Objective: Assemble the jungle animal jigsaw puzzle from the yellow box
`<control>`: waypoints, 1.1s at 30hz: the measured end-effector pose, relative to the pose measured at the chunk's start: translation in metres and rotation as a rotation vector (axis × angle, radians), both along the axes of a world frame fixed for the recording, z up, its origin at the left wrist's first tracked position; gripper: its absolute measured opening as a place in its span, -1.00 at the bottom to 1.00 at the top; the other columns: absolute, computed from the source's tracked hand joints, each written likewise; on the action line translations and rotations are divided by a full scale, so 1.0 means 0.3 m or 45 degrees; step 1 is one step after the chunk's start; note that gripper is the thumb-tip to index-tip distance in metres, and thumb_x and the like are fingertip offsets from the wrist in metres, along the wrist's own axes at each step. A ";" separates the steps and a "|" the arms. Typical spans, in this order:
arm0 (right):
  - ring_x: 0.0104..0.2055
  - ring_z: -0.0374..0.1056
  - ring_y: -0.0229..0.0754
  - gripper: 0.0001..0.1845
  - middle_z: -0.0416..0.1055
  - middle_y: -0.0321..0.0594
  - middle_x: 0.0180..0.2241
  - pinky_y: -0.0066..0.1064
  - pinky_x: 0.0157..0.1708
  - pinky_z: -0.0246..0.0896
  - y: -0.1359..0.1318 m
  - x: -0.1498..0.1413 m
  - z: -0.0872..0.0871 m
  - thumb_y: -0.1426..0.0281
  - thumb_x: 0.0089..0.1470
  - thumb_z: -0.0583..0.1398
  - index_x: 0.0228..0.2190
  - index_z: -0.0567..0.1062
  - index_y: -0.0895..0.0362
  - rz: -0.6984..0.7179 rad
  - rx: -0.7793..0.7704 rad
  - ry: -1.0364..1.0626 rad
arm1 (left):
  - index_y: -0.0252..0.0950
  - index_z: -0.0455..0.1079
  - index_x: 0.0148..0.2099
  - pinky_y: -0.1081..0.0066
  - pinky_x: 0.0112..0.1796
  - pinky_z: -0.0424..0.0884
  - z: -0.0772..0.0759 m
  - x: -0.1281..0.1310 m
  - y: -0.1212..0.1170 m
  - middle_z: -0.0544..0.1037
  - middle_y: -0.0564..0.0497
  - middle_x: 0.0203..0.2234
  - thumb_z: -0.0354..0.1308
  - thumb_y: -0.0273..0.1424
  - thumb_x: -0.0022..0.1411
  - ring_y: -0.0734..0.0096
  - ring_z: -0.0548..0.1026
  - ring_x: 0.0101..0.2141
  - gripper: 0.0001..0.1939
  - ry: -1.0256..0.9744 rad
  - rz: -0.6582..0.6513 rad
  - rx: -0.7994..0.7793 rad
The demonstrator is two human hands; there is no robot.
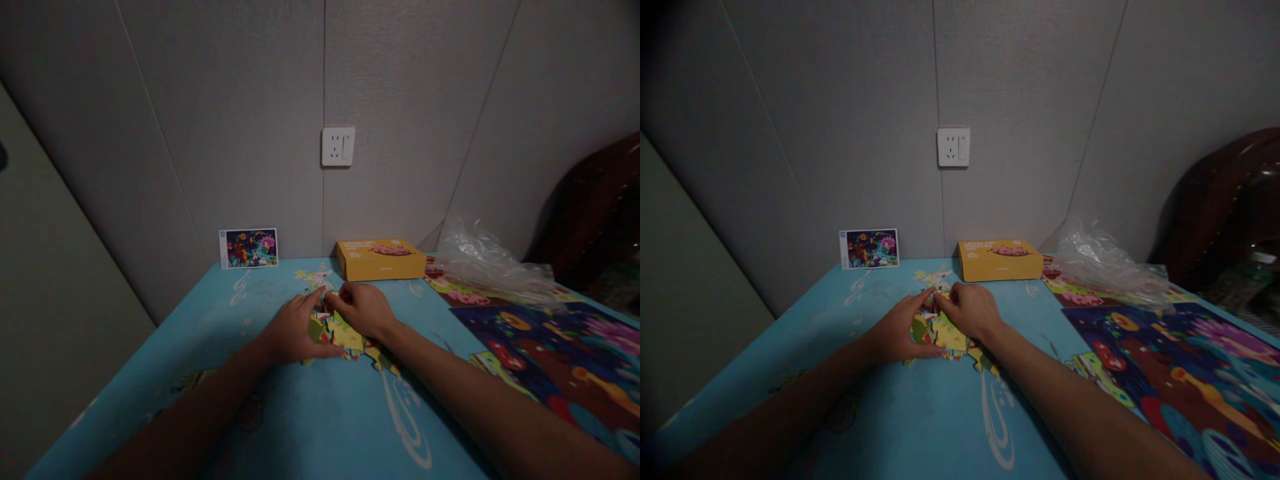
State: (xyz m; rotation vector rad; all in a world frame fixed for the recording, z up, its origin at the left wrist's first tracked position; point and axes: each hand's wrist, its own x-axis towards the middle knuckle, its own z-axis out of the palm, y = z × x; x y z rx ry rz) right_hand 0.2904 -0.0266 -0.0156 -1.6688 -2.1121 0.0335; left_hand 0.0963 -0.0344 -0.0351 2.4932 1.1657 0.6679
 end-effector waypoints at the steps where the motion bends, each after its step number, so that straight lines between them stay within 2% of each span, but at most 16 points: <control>1: -0.38 0.41 -0.14 -0.49 0.54 -0.16 -0.44 -0.40 -0.46 -0.04 0.000 0.001 0.004 -0.03 0.18 0.02 -0.41 0.52 0.10 -0.009 0.005 0.005 | -0.35 -0.04 0.36 0.07 0.13 0.19 -0.001 -0.002 0.001 0.37 -0.25 0.11 0.29 0.14 -0.12 -0.03 0.32 0.08 0.15 0.008 0.010 -0.023; 3: -0.38 0.41 -0.14 -0.51 0.53 -0.17 -0.45 -0.40 -0.46 -0.04 0.000 0.002 0.012 -0.01 0.17 0.04 -0.42 0.52 0.10 -0.032 -0.002 0.015 | -0.34 -0.02 0.36 0.07 0.11 0.21 0.002 -0.005 0.002 0.41 -0.23 0.06 0.28 0.15 -0.13 -0.02 0.35 0.05 0.15 0.031 0.011 -0.038; 8: -0.41 0.39 -0.15 -0.50 0.53 -0.16 -0.45 -0.40 -0.46 -0.04 0.003 0.009 0.028 -0.01 0.17 0.04 -0.45 0.52 0.10 -0.095 0.015 0.052 | -0.35 0.23 0.24 0.10 0.11 0.20 0.025 -0.013 -0.006 0.43 -0.22 0.04 0.25 0.03 0.01 0.00 0.36 0.02 -0.15 0.134 -0.084 0.063; 12: -0.43 0.36 -0.16 -0.52 0.50 -0.17 -0.48 -0.40 -0.48 -0.08 0.008 0.015 0.023 0.00 0.15 0.05 -0.48 0.50 0.11 -0.134 0.114 0.070 | -0.28 0.26 0.22 0.13 0.07 0.23 0.044 -0.021 -0.009 0.47 -0.16 0.00 0.21 -0.06 0.10 0.06 0.37 -0.02 -0.30 0.144 -0.111 0.085; 18: -0.47 0.30 -0.19 -0.54 0.42 -0.19 -0.53 -0.40 -0.49 -0.12 0.025 0.037 0.005 0.04 0.15 0.07 -0.52 0.45 0.13 -0.174 0.351 0.102 | -0.35 0.25 0.20 0.13 0.02 0.25 0.055 -0.034 0.000 0.48 -0.16 -0.04 0.24 -0.25 0.06 0.07 0.36 -0.06 -0.33 0.133 -0.027 0.094; 21: -0.47 0.26 -0.19 -0.56 0.38 -0.20 -0.54 -0.41 -0.48 -0.13 0.033 0.050 0.001 0.04 0.14 0.09 -0.51 0.43 0.14 -0.187 0.473 0.109 | -0.39 0.36 0.05 0.18 -0.08 0.30 0.052 -0.040 0.007 0.50 -0.14 -0.20 0.23 -0.33 0.06 0.10 0.37 -0.15 -0.50 0.196 0.023 0.119; 23: -0.48 0.23 -0.19 -0.55 0.35 -0.20 -0.55 -0.40 -0.47 -0.12 0.034 0.052 0.000 0.03 0.14 0.09 -0.51 0.42 0.14 -0.178 0.546 0.101 | -0.38 0.40 -0.07 0.20 -0.11 0.30 0.045 -0.042 0.012 0.49 -0.13 -0.25 0.25 -0.26 0.08 0.12 0.37 -0.18 -0.60 0.222 0.006 0.146; 27: -0.46 0.20 -0.19 -0.53 0.31 -0.21 -0.54 -0.40 -0.45 -0.09 0.027 0.040 -0.006 0.01 0.17 0.06 -0.49 0.40 0.14 -0.077 0.607 0.102 | -0.31 0.39 -0.09 0.20 -0.07 0.26 0.031 -0.033 0.017 0.48 -0.09 -0.21 0.23 -0.05 0.12 0.13 0.35 -0.15 -0.54 0.176 -0.037 0.220; 30: -0.43 0.20 -0.17 -0.54 0.32 -0.20 -0.51 -0.39 -0.42 -0.04 0.024 0.029 -0.011 0.04 0.22 0.02 -0.46 0.39 0.14 0.080 0.584 0.080 | -0.29 0.40 -0.16 0.22 -0.08 0.26 0.028 -0.022 0.016 0.49 -0.08 -0.24 0.14 -0.08 0.23 0.14 0.35 -0.13 -0.64 0.184 0.007 0.221; 33: -0.39 0.21 -0.16 -0.54 0.35 -0.17 -0.47 -0.37 -0.38 -0.01 0.024 0.025 -0.011 0.12 0.30 -0.07 -0.44 0.39 0.14 0.270 0.512 0.037 | -0.31 0.39 -0.11 0.20 -0.06 0.25 0.029 -0.016 0.012 0.50 -0.10 -0.20 0.09 -0.12 0.29 0.12 0.35 -0.09 -0.66 0.221 0.021 0.207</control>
